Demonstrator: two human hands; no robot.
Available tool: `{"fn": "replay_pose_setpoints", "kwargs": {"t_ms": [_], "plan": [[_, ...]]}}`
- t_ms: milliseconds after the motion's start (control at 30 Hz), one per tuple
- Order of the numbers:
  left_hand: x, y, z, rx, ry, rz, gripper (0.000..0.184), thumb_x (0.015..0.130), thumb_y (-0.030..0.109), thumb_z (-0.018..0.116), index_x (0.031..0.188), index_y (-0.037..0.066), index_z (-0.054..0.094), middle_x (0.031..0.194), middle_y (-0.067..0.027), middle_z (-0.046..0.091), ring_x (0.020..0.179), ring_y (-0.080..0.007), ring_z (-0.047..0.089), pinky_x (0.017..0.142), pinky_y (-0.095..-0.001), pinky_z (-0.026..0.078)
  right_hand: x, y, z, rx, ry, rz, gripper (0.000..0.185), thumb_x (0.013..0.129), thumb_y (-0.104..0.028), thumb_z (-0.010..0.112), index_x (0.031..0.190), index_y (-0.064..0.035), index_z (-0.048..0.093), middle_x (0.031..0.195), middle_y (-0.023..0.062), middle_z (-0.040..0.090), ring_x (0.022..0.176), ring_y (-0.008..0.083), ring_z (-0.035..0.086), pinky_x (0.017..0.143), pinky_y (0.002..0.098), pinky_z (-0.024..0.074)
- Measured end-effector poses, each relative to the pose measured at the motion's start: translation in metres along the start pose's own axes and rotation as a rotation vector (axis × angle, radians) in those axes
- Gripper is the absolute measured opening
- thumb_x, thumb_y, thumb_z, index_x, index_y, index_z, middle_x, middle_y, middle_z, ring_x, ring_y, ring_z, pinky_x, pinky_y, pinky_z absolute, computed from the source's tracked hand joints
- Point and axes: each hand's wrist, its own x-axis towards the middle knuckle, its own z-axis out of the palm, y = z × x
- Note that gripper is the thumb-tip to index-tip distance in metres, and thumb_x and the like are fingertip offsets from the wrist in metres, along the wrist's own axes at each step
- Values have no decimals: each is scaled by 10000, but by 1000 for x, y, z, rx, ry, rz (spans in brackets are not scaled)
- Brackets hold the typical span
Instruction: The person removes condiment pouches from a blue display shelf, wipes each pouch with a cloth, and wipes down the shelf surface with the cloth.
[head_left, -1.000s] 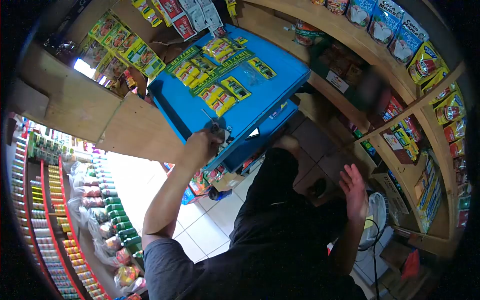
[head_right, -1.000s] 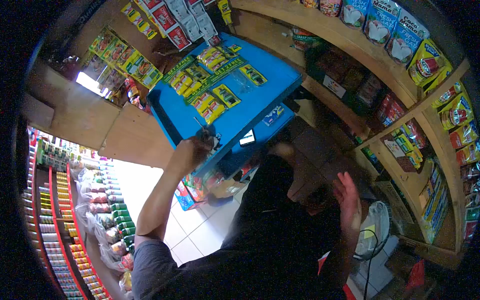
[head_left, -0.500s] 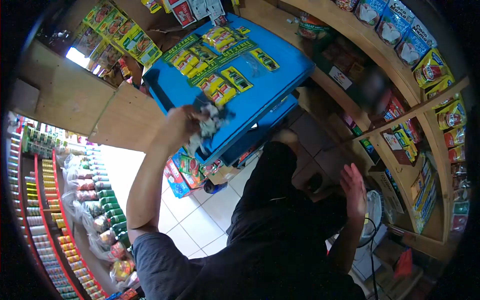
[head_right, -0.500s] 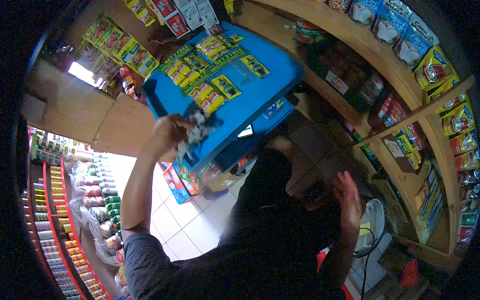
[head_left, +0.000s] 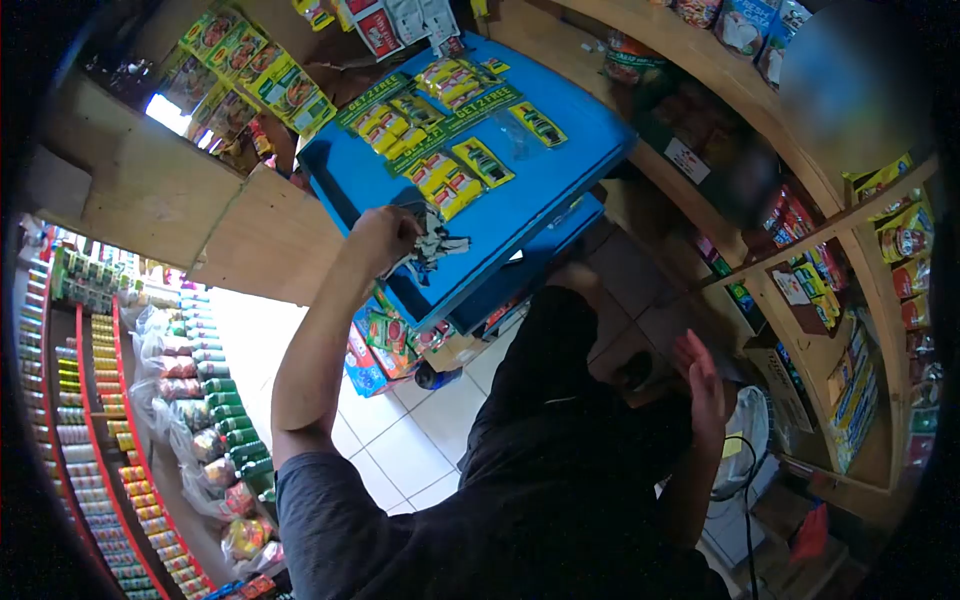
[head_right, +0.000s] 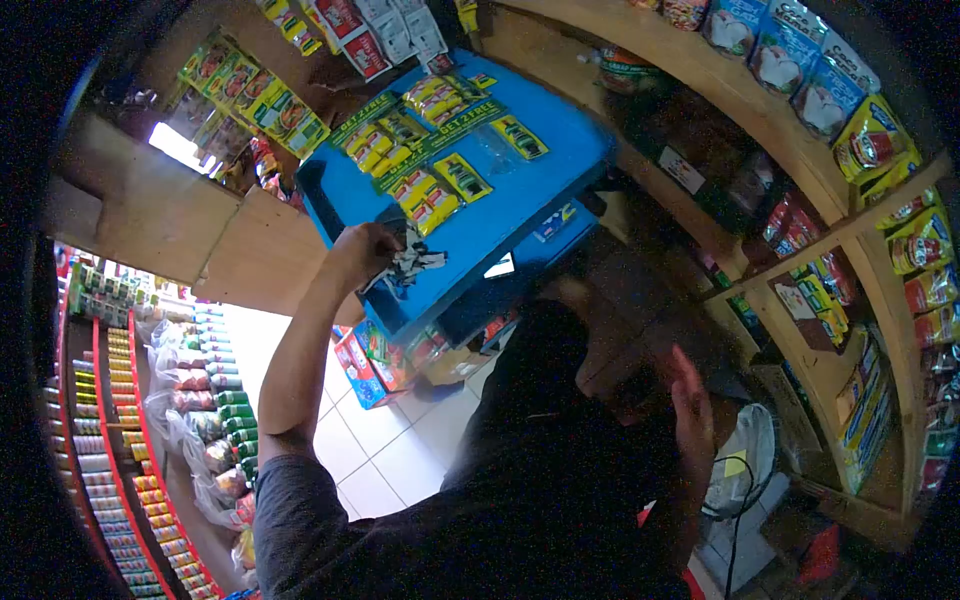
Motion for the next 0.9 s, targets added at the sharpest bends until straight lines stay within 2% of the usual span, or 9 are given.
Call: {"fn": "replay_pose_setpoints", "kwargs": {"t_ms": [133, 167, 267, 367, 467, 533, 667, 800, 900], "plan": [[-5, -18, -3, -331, 180, -71, 222, 702, -85, 661, 912, -18, 692, 809, -91, 699, 688, -146, 657, 626, -315, 540, -28, 10, -19, 101, -8, 53, 594, 983, -405, 458, 1411, 4, 399, 1367, 174, 489, 1237, 263, 511, 1030, 383, 398], [-9, -37, -6, -756, 181, -24, 258, 724, -112, 641, 964, -23, 675, 895, -93, 688, 740, -156, 657, 662, -299, 544, -38, 20, -28, 149, -54, 70, 604, 976, -420, 468, 1398, 8, 412, 1350, 174, 503, 1220, 262, 525, 1008, 384, 420], [-51, -42, -37, -875, 361, 114, 263, 788, -116, 616, 1031, -17, 638, 974, -83, 652, 887, -163, 642, 784, -282, 521, -74, 28, -42, 149, -70, 172, 623, 952, -459, 501, 1346, 21, 454, 1276, 173, 557, 1147, 253, 570, 923, 384, 481], [-101, -40, -58, -877, 460, -171, 172, 865, -25, 576, 1030, -22, 623, 948, -108, 667, 825, -171, 655, 749, -296, 533, -119, 53, -55, 16, -15, 233, 601, 940, -470, 521, 1264, 36, 514, 1153, 174, 622, 1019, 255, 629, 813, 371, 532], [-153, -53, -57, -862, 515, -427, 168, 900, 53, 567, 1042, -18, 623, 889, -103, 681, 761, -156, 658, 675, -266, 539, -162, 62, -68, 321, -84, 412, 562, 934, -460, 538, 1177, 46, 570, 1035, 179, 665, 873, 267, 671, 705, 359, 561], [-185, -90, -30, -866, 547, -466, 179, 897, 59, 584, 1049, -26, 624, 898, -105, 687, 768, -147, 659, 664, -258, 538, -179, 61, -68, 575, -77, 555, 486, 928, -415, 562, 1058, 51, 617, 946, 188, 683, 761, 262, 688, 593, 343, 570], [-252, -222, 70, -1024, 479, -840, 246, 899, 108, 619, 1094, -42, 612, 971, -122, 686, 772, -157, 657, 653, -281, 537, -199, 74, -79, 179, -68, 847, 389, 925, -373, 565, 970, 8, 632, 890, 142, 682, 714, 237, 676, 552, 329, 552], [-318, -343, 187, -1239, 329, -900, 365, 876, 107, 636, 1203, -31, 552, 867, -102, 670, 682, -168, 646, 571, -291, 526, -215, 150, -128, -19, -54, 1032, 322, 933, -338, 545, 917, -29, 635, 840, 105, 674, 656, 222, 656, 529, 332, 540], [-281, -256, 185, -1365, 418, -947, 269, 861, 48, 637, 1110, -51, 610, 807, -112, 664, 618, -179, 624, 520, -296, 494, -209, 123, -124, -121, 113, 1026, 240, 935, -269, 511, 884, -66, 628, 784, 88, 646, 653, 210, 629, 584, 367, 532]]}}
